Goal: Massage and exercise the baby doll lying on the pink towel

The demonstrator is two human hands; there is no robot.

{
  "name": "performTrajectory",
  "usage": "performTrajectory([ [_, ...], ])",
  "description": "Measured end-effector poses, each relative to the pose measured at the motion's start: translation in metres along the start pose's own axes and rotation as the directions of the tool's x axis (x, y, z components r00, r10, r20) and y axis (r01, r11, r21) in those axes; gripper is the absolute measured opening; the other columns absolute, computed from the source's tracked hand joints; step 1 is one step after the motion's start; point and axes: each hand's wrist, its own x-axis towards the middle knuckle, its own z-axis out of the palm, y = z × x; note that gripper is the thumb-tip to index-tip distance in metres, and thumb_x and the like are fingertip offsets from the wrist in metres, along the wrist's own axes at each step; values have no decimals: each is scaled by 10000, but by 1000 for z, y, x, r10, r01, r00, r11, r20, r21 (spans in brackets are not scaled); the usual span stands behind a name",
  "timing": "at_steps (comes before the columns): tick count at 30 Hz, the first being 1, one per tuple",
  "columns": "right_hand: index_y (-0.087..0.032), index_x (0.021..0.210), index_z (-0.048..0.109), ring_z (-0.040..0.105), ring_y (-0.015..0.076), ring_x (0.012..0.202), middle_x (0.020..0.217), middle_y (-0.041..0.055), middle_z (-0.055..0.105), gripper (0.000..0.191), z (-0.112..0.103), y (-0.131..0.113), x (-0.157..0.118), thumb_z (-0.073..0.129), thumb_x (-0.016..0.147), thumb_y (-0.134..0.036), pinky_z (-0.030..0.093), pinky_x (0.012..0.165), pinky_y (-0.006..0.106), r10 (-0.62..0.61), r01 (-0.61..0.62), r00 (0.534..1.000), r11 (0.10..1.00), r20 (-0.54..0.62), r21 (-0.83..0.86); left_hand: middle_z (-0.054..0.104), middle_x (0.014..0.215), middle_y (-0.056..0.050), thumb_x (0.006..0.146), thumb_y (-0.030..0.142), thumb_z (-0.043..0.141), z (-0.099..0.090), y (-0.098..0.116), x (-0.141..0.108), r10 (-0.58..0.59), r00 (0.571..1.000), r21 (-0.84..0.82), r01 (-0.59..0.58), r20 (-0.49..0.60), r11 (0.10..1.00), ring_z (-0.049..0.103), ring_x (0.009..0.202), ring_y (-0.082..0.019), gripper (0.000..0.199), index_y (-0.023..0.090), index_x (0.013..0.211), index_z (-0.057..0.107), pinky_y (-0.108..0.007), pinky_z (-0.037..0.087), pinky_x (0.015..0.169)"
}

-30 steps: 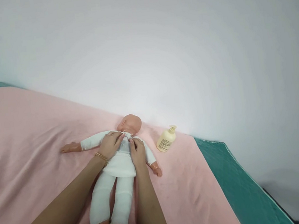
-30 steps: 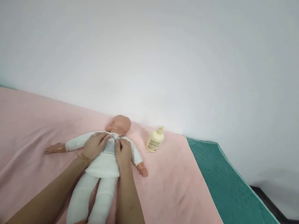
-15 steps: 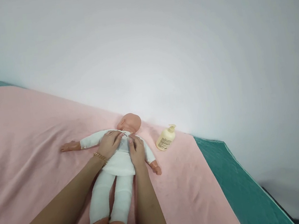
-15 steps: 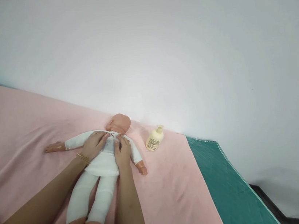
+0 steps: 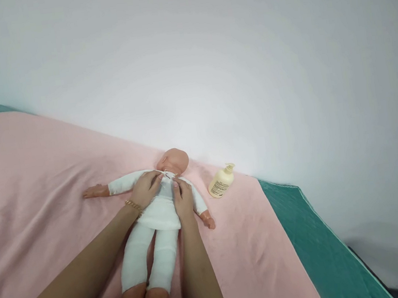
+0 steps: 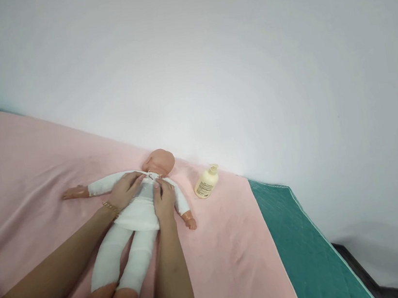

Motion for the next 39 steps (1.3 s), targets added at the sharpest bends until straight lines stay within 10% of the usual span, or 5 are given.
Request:
performTrajectory([
  [6,-190,997,684,551,219,1061,1050,83,671,389,-11,-10,-18,367,982,-415,397,961,358,79,-65,986,993,-149,95,704,949,-79,948,426,348,-16,15,-19,-133,966,-55,123,-222,991,605,944,-240,392,186,889,652,-340,446,858],
  [14,-225,806,750,563,210,925,844,43,636,380,-26,-25,-62,441,956,-388,420,881,342,108,-83,987,977,-121,196,683,743,-37,948,427,397,-24,35,-44,35,999,-176,-37,-16,984,614,730,-198,414,185,713,639,-307,440,709],
  [25,-246,645,741,568,201,798,692,15,609,333,-21,-20,-70,487,860,-250,437,802,329,49,-57,998,979,48,194,659,593,8,913,478,410,-27,38,-62,-13,970,-167,55,243,984,586,555,-156,423,197,698,642,-259,411,566],
  [39,-237,788,760,572,199,875,795,30,618,341,-21,-23,-69,462,931,-322,427,865,327,66,-64,998,976,-6,207,668,684,-27,928,450,431,-23,34,-61,16,990,-183,10,141,983,595,659,-185,412,188,728,678,-292,427,643],
])
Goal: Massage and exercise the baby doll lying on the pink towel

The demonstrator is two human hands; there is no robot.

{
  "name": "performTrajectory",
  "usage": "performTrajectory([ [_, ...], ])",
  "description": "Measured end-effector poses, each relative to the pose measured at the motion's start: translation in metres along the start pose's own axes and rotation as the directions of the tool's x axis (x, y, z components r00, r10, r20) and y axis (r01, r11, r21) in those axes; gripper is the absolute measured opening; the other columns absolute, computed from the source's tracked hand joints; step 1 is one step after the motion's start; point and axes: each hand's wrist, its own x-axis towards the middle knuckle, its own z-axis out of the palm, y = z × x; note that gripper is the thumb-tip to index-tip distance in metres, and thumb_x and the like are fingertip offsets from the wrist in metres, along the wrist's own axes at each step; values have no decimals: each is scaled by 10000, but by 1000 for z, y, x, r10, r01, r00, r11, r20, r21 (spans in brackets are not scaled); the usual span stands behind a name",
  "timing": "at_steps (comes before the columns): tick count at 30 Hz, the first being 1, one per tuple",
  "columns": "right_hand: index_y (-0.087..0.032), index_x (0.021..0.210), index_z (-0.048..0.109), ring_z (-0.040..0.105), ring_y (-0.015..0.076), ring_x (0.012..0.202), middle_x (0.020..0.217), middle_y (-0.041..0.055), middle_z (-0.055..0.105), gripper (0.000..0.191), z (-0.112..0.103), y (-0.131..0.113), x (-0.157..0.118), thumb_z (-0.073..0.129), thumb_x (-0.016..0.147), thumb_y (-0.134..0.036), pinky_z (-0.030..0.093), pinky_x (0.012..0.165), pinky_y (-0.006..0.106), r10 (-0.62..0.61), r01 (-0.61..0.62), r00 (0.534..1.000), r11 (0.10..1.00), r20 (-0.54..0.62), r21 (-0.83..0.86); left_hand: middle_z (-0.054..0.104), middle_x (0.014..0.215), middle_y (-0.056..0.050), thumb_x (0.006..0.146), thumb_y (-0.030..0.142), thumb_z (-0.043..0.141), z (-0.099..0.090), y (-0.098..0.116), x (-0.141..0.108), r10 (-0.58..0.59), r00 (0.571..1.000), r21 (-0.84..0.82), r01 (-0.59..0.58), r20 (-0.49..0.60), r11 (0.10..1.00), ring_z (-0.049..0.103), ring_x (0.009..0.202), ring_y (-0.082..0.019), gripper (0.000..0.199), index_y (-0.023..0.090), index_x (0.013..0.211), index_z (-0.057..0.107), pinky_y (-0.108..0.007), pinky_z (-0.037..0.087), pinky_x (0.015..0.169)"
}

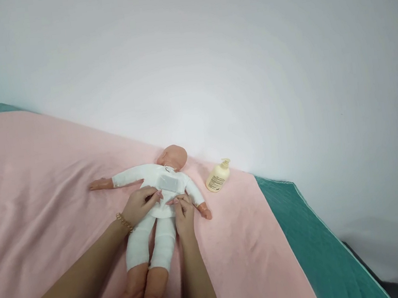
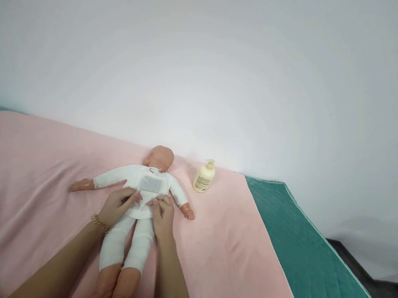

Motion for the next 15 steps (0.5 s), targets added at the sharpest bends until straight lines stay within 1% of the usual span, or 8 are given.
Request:
performTrajectory([
  [2,-237,811,762,574,197,882,818,35,617,350,1,2,0,455,942,-339,421,886,331,-5,5,1000,1000,-18,-7,663,692,-31,933,437,432,-1,-1,1,46,999,21,-46,-8,999,590,702,-190,410,190,712,673,-303,430,702],
  [4,-240,811,763,573,196,893,824,35,617,352,2,3,1,454,946,-339,404,921,337,-1,0,1000,1000,-24,-24,663,694,-30,938,438,425,-1,-1,2,54,998,36,-54,11,998,587,724,-194,417,194,705,670,-310,427,732],
  [7,-243,793,760,567,197,936,830,32,623,348,4,4,1,454,945,-312,378,958,336,32,-33,999,998,-30,-49,675,709,-30,939,446,414,0,-3,4,0,999,53,-3,39,999,592,723,-195,427,193,709,670,-307,424,711],
  [11,-239,771,758,566,198,941,822,29,627,355,5,4,2,447,938,-282,387,927,323,85,-85,996,996,-2,-34,692,730,-29,932,440,413,2,-6,5,-44,996,73,38,76,997,606,731,-199,425,189,697,662,-313,422,714],
  [13,-234,771,758,567,199,935,818,31,622,355,5,4,3,449,937,-290,393,917,322,94,-93,996,995,13,-22,695,737,-29,930,442,418,3,-7,5,-49,996,66,44,76,997,608,736,-200,421,188,700,662,-313,423,718],
  [15,-230,778,758,569,198,939,823,33,619,353,5,6,3,453,939,-309,392,923,323,84,-84,996,996,14,-9,692,737,-29,930,440,425,3,-7,5,-50,997,50,48,54,998,606,736,-200,411,187,718,670,-312,424,718],
])
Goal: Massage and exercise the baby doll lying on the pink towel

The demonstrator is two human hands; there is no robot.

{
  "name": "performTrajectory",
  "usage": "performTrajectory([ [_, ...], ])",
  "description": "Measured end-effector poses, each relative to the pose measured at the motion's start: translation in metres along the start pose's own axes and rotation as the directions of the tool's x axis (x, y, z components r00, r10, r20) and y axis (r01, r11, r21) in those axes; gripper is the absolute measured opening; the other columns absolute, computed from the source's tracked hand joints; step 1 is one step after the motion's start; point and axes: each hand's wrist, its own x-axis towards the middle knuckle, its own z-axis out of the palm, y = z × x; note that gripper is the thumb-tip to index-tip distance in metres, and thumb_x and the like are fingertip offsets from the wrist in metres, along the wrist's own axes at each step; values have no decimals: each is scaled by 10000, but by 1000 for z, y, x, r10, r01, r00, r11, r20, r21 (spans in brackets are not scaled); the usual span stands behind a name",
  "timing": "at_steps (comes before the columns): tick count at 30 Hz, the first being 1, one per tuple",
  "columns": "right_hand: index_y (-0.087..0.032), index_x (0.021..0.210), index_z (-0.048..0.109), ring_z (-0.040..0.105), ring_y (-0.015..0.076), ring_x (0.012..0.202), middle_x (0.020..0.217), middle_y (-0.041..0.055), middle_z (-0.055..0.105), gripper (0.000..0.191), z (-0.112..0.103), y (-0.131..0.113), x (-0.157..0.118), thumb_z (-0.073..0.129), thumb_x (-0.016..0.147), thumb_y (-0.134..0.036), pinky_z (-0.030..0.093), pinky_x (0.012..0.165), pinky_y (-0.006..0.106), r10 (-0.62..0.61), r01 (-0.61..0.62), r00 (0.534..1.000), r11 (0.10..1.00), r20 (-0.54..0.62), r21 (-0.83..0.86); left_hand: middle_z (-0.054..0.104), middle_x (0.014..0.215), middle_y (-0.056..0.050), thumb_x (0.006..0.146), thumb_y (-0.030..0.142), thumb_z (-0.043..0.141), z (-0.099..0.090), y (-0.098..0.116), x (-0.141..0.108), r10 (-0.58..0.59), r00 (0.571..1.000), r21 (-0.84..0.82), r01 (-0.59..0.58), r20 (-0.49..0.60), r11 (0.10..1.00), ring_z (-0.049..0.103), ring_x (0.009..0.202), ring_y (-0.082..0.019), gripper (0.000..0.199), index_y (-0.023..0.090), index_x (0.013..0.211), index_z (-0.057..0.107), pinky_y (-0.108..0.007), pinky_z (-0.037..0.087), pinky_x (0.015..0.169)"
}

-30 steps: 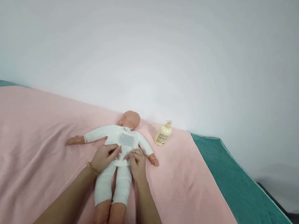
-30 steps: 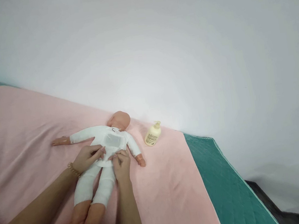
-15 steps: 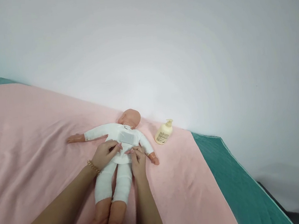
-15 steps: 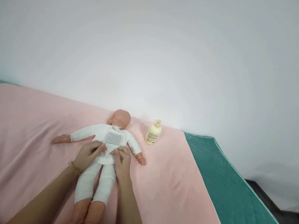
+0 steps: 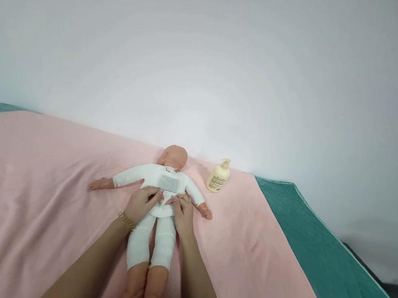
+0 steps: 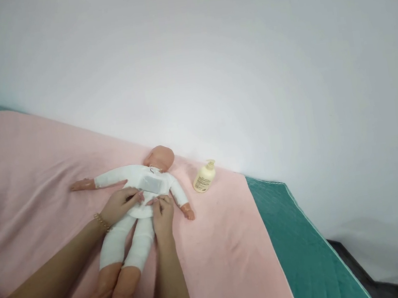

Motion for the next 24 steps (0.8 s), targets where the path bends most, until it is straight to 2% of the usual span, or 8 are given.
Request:
performTrajectory([
  [6,-211,881,728,589,201,977,935,47,649,322,-3,4,1,452,944,-365,391,964,340,-48,55,994,996,-96,70,701,807,-47,939,441,428,-3,1,-1,35,993,-48,-41,-117,998,599,755,-204,413,176,767,695,-316,420,729],
  [10,-210,844,717,590,204,992,914,44,665,351,-3,4,3,428,954,-377,371,1002,352,-58,60,996,998,-67,33,698,807,-43,943,430,425,-3,-1,1,50,995,-27,-53,-90,998,603,779,-208,409,178,774,698,-343,406,823],
  [15,-215,837,718,593,197,974,884,37,675,360,-2,3,4,411,966,-353,330,1056,362,-62,62,998,998,-22,6,705,817,-39,946,433,419,-1,-5,3,23,999,-14,-23,-40,1000,609,813,-217,412,185,761,691,-337,415,804],
  [19,-216,855,715,584,203,1000,918,44,669,343,-3,3,2,424,964,-361,363,1020,361,-57,58,998,998,-40,13,707,839,-42,950,427,423,-1,-5,1,41,997,-34,-43,-64,999,613,822,-216,395,185,794,694,-343,422,819],
  [24,-206,990,690,558,212,1078,1053,68,658,303,-2,5,1,435,957,-368,377,1011,365,-97,97,991,995,-88,-4,722,958,-50,959,402,419,-1,-8,2,108,984,-24,-113,-144,993,630,923,-226,366,188,846,694,-404,350,999],
])
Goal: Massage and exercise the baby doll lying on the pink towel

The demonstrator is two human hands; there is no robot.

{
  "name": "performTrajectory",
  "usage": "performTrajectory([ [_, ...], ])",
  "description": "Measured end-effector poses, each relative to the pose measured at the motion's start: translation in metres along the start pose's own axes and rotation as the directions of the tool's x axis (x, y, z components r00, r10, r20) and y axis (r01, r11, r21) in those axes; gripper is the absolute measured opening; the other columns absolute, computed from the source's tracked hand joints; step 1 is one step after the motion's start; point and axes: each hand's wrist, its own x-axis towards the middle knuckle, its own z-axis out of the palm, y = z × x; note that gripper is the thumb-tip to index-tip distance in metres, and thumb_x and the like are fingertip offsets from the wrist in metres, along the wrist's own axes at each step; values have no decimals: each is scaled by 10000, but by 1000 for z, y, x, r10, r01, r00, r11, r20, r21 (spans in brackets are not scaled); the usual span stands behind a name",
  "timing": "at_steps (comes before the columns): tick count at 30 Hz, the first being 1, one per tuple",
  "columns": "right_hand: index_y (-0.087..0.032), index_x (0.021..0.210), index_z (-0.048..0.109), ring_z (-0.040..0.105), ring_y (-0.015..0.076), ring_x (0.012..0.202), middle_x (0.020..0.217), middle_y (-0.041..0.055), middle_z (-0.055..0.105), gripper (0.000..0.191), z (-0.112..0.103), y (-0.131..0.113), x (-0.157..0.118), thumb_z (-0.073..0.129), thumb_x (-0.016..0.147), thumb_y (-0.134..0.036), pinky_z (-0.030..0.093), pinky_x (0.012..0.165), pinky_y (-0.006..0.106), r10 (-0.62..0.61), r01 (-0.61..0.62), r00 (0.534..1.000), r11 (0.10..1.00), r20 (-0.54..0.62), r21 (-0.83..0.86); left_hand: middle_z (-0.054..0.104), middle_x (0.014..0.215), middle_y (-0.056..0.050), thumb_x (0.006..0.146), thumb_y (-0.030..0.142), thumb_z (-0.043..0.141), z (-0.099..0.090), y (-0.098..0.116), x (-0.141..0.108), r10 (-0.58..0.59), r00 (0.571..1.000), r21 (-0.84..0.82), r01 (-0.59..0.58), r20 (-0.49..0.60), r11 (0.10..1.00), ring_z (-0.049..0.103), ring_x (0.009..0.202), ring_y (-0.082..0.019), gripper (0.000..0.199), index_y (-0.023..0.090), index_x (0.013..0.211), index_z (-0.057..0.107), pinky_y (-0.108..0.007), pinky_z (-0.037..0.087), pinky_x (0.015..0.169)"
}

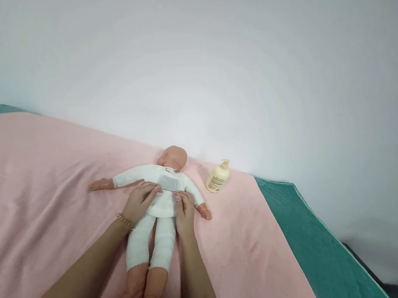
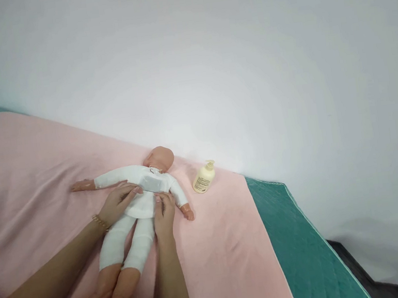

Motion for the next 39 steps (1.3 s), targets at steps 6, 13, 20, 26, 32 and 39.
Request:
performTrajectory([
  [6,-200,929,694,575,211,1030,988,67,672,313,2,2,3,415,963,-338,378,1003,364,6,-2,999,997,52,-75,731,933,-51,951,433,396,0,-2,2,-78,995,34,76,65,996,638,899,-239,407,190,844,704,-425,369,993],
  [13,-195,838,689,602,211,911,879,56,689,401,2,3,15,380,973,-413,432,881,342,59,-59,998,998,-12,-19,730,893,-65,914,581,381,-5,-2,8,-230,973,-50,230,11,972,625,906,-267,535,174,827,716,-363,461,864],
  [20,-187,836,675,619,210,901,882,64,701,404,10,15,56,375,967,-424,440,848,330,62,-60,990,998,-124,17,724,979,-92,915,597,371,-4,-6,43,-208,977,-54,206,-39,977,623,989,-288,529,176,884,690,-394,441,916],
  [26,-195,753,678,627,217,868,842,71,707,333,23,22,78,422,933,-312,446,809,323,-1,-2,1000,996,-30,-85,701,810,-72,938,507,281,7,-13,69,-124,992,81,122,24,989,645,812,-257,451,208,820,597,-371,477,800],
  [32,-206,716,690,611,208,740,743,56,699,333,29,32,80,435,917,-280,431,696,303,24,-14,999,979,45,-202,663,769,-84,932,431,302,16,-28,70,-76,991,288,40,114,957,612,749,-257,350,218,777,533,-351,439,709],
  [39,-198,802,685,588,213,899,871,61,691,278,27,24,74,437,918,-241,426,846,321,-8,12,1000,982,22,-187,680,905,-103,969,417,284,15,-28,63,-5,998,218,-9,63,976,598,894,-263,385,192,885,585,-388,436,834],
])
